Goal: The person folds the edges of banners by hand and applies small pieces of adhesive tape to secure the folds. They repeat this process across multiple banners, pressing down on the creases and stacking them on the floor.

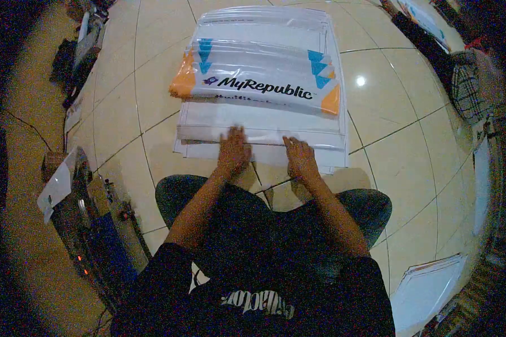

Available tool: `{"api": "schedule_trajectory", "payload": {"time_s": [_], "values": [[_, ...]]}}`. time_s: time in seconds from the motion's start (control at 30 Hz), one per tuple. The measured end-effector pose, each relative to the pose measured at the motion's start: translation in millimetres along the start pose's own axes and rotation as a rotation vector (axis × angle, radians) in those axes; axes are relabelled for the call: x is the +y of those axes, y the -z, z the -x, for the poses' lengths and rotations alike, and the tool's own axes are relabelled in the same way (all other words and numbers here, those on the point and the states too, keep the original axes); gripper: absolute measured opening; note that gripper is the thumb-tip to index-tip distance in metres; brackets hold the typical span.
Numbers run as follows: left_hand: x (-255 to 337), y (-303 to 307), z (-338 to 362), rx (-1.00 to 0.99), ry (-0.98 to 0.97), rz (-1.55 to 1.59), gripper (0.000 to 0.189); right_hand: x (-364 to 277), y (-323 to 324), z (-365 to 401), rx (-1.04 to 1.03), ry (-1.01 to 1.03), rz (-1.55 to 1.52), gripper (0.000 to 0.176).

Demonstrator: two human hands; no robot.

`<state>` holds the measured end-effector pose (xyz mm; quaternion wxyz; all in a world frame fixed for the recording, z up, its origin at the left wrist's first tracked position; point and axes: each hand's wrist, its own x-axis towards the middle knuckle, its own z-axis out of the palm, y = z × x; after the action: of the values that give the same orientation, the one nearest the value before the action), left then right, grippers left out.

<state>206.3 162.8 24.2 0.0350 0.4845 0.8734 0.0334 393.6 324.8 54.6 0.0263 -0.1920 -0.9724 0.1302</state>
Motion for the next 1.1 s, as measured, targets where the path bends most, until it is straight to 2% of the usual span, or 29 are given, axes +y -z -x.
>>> {"api": "schedule_trajectory", "payload": {"time_s": [0.03, 0.1, 0.13, 0.2, 0.23, 0.27, 0.3, 0.33, 0.37, 0.43, 0.5, 0.53, 0.6, 0.63, 0.7, 0.73, 0.8, 0.87, 0.97, 1.0, 1.07, 1.1], "values": [[8.7, -3.3, -1.6, -0.007, 0.008, 0.006, 0.065, 1.4, -5.7, 13.2, -0.011, 0.005, 0.001, 0.066], [26.6, 0.1, -4.2, -0.14, -0.324, 0.137, 0.067, 1.2, -17.5, 38.5, -0.051, 0.129, -0.336, 0.075], [29.2, -3.5, -4.2, -0.143, -0.323, 0.14, 0.067, -1.6, -21.7, 45.7, -0.055, 0.127, -0.337, 0.075], [34.1, -10.5, -10.1, -0.062, -0.271, 0.171, 0.067, -18.0, -16.5, 46.7, -0.243, 0.305, -0.41, 0.073], [34.8, -8.8, -11.7, -0.101, -0.184, 0.14, 0.069, -23.9, -11.1, 43.6, -0.24, 0.295, -0.409, 0.073], [32.6, -6.7, -11.2, -0.104, -0.194, 0.141, 0.069, -32.6, -0.9, 38.3, -0.34, 0.309, -0.414, 0.073], [26.9, -5.5, -9.4, -0.082, -0.086, 0.091, 0.069, -40.9, 3.9, 34.6, -0.442, 0.325, -0.42, 0.073], [20.3, -3.5, -8.0, -0.056, 0.026, 0.041, 0.069, -48.5, 2.5, 32.2, -0.44, 0.322, -0.42, 0.073], [11.5, -2.3, -6.5, -0.054, 0.025, 0.04, 0.069, -55.0, 0.3, 29.3, -0.46, 0.317, -0.405, 0.067], [-5.2, -3.0, -4.4, -0.065, 0.163, 0.046, 0.073, -52.9, -13.6, 27.7, -0.47, 0.312, -0.394, 0.062], [-7.6, -2.4, -3.1, -0.072, 0.165, 0.045, 0.075, -46.9, -36.6, 25.7, -0.447, 0.334, -0.417, 0.041], [-5.0, -3.1, -4.2, -0.08, 0.171, 0.053, 0.077, -41.9, -39.5, 26.9, -0.433, 0.326, -0.42, 0.041], [3.9, -11.2, -5.9, -0.076, 0.074, 0.076, 0.078, -37.6, -25.8, 26.4, -0.373, 0.244, -0.752, 0.027], [7.7, -16.1, -9.7, -0.074, -0.006, 0.106, 0.079, -33.8, -19.0, 26.8, -0.361, 0.237, -0.756, 0.027], [27.4, -15.7, -16.6, -0.054, -0.042, 0.118, 0.08, -34.5, 23.3, 27.7, -0.083, 0.133, -0.773, 0.027], [39.2, -15.8, -17.8, -0.034, -0.068, 0.134, 0.081, -30.0, 36.0, 28.5, -0.085, 0.129, -0.783, 0.027], [63.0, -25.2, -25.4, -0.006, -0.116, 0.172, 0.082, -16.6, 61.4, 28.6, 0.037, 0.088, -0.779, 0.029], [93.1, -45.4, -35.4, -0.009, -0.171, 0.162, 0.083, -3.4, 92.8, 36.3, 0.017, 0.037, -0.746, 0.032], [158.1, -6.9, -34.1, 0.057, -0.298, 0.225, 0.082, 24.2, 119.8, 51.0, 0.269, -0.121, -0.829, 0.027], [178.2, -16.4, -36.8, 0.046, -0.303, 0.22, 0.082, 33.4, 135.1, 54.9, 0.27, -0.13, -0.838, 0.027], [214.8, -34.9, -43.9, 0.06, -0.23, 0.116, 0.08, 52.9, 160.4, 63.2, 0.412, -0.264, -0.88, 0.027], [232.3, -21.2, -46.4, -0.034, -0.222, 0.234, 0.076, 65.9, 161.3, 70.3, 0.491, -0.28, -0.939, 0.025]]}}
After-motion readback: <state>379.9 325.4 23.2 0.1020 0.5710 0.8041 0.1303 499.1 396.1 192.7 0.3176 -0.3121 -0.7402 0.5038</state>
